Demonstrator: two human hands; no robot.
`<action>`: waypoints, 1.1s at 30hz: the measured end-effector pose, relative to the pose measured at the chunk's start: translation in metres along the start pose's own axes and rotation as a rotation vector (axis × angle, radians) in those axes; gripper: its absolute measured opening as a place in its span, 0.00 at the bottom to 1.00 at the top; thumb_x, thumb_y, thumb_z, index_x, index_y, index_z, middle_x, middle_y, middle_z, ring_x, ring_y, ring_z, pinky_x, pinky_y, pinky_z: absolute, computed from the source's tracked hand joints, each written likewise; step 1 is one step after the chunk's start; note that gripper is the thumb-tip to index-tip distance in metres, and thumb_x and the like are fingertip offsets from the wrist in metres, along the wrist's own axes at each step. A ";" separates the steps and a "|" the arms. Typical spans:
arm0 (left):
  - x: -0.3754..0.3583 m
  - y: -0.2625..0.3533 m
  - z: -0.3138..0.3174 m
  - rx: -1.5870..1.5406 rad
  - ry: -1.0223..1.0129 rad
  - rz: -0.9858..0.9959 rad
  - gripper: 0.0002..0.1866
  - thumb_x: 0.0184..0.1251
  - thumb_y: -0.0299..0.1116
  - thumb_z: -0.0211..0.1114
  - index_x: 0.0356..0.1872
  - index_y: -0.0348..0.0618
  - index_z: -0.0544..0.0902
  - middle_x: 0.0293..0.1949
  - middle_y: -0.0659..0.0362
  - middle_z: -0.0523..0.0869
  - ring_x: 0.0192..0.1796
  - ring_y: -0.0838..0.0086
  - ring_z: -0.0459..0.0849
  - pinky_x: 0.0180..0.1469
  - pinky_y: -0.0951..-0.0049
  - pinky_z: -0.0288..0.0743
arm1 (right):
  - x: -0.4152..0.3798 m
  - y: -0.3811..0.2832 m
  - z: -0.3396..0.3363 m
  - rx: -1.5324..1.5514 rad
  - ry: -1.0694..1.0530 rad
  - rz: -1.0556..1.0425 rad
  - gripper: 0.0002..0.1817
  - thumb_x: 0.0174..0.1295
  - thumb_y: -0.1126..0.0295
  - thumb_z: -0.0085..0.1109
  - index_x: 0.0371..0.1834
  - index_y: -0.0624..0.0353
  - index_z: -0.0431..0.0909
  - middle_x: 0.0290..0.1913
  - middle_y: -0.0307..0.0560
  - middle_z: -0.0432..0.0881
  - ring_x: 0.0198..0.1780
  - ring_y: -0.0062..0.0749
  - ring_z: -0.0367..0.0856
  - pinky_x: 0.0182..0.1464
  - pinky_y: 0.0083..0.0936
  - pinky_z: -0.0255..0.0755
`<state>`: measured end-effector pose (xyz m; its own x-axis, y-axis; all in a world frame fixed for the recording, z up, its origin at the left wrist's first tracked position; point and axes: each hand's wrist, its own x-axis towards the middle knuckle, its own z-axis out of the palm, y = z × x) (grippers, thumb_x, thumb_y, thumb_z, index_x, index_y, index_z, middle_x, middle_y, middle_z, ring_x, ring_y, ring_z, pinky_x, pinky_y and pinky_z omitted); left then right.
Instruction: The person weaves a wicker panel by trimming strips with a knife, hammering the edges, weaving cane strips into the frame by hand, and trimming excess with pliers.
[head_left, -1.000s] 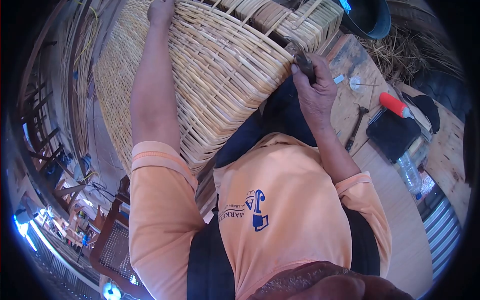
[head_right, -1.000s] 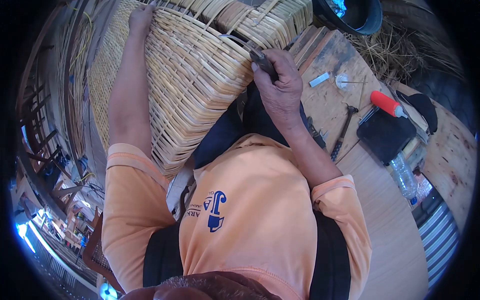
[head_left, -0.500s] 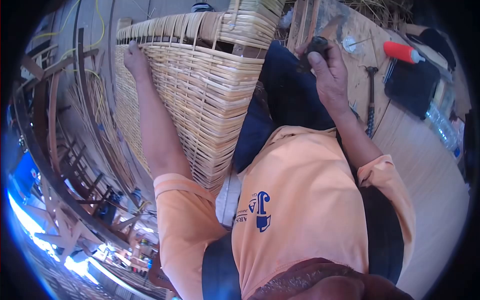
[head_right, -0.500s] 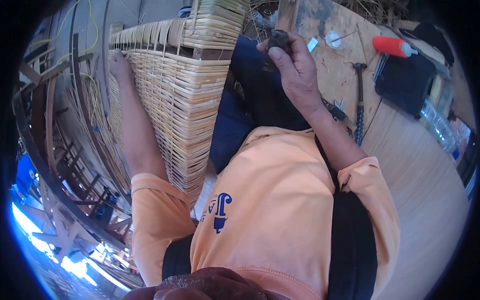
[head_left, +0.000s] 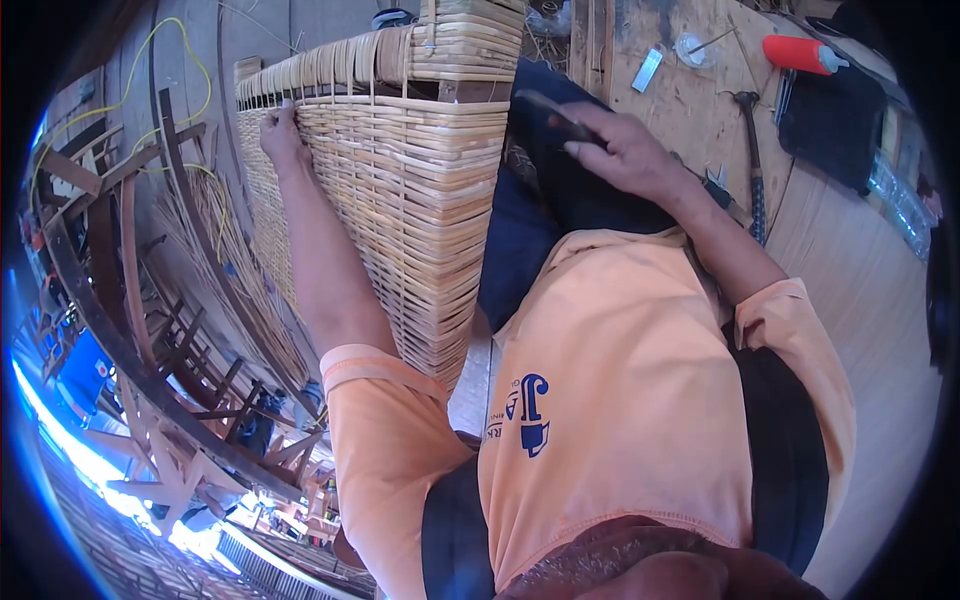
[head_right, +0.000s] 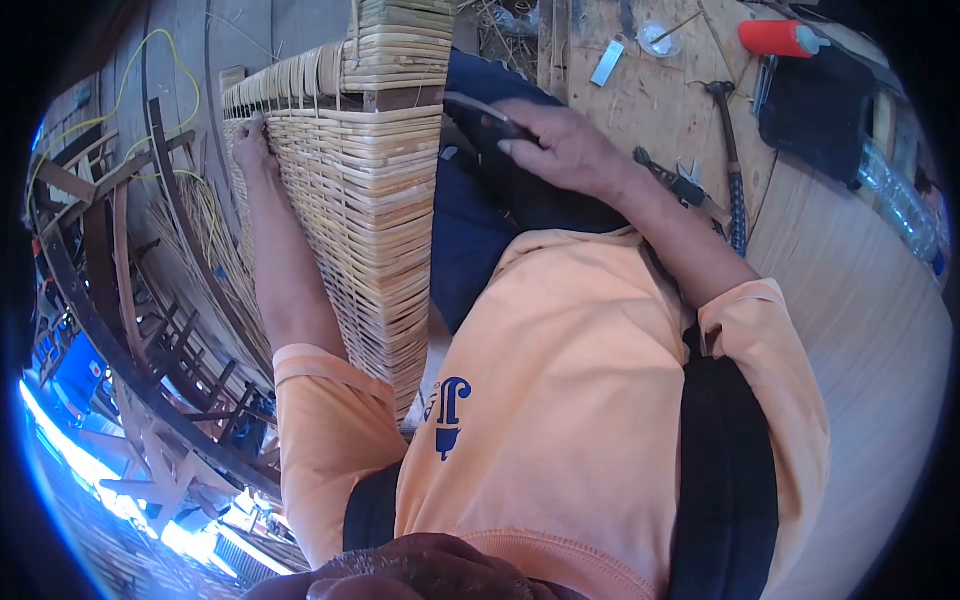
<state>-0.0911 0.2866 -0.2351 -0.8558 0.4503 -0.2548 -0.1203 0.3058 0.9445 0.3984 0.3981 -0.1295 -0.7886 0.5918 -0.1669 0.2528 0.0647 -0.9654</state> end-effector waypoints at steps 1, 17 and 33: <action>-0.001 -0.001 0.000 -0.007 0.009 -0.001 0.08 0.62 0.25 0.68 0.30 0.42 0.75 0.29 0.63 0.79 0.31 0.78 0.75 0.35 0.76 0.72 | -0.002 0.002 0.004 -0.052 -0.033 -0.013 0.16 0.63 0.72 0.54 0.54 0.60 0.74 0.40 0.45 0.79 0.40 0.29 0.78 0.46 0.27 0.72; 0.005 -0.008 0.000 0.022 0.022 0.067 0.08 0.61 0.24 0.68 0.28 0.40 0.75 0.29 0.61 0.79 0.30 0.77 0.75 0.35 0.74 0.73 | 0.001 0.018 0.025 -0.201 -0.061 0.039 0.17 0.66 0.73 0.54 0.57 0.57 0.68 0.43 0.56 0.80 0.46 0.52 0.81 0.46 0.34 0.75; 0.021 -0.022 -0.007 -0.061 -0.004 -0.021 0.09 0.59 0.31 0.71 0.32 0.37 0.81 0.30 0.58 0.82 0.32 0.72 0.79 0.37 0.70 0.76 | -0.120 0.113 -0.078 -0.732 0.403 0.473 0.16 0.64 0.61 0.57 0.48 0.62 0.76 0.40 0.56 0.80 0.48 0.50 0.78 0.51 0.38 0.71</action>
<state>-0.1099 0.2828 -0.2600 -0.8509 0.4476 -0.2752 -0.1686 0.2635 0.9498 0.5654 0.3974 -0.2029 -0.2975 0.9085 -0.2933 0.8906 0.1535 -0.4281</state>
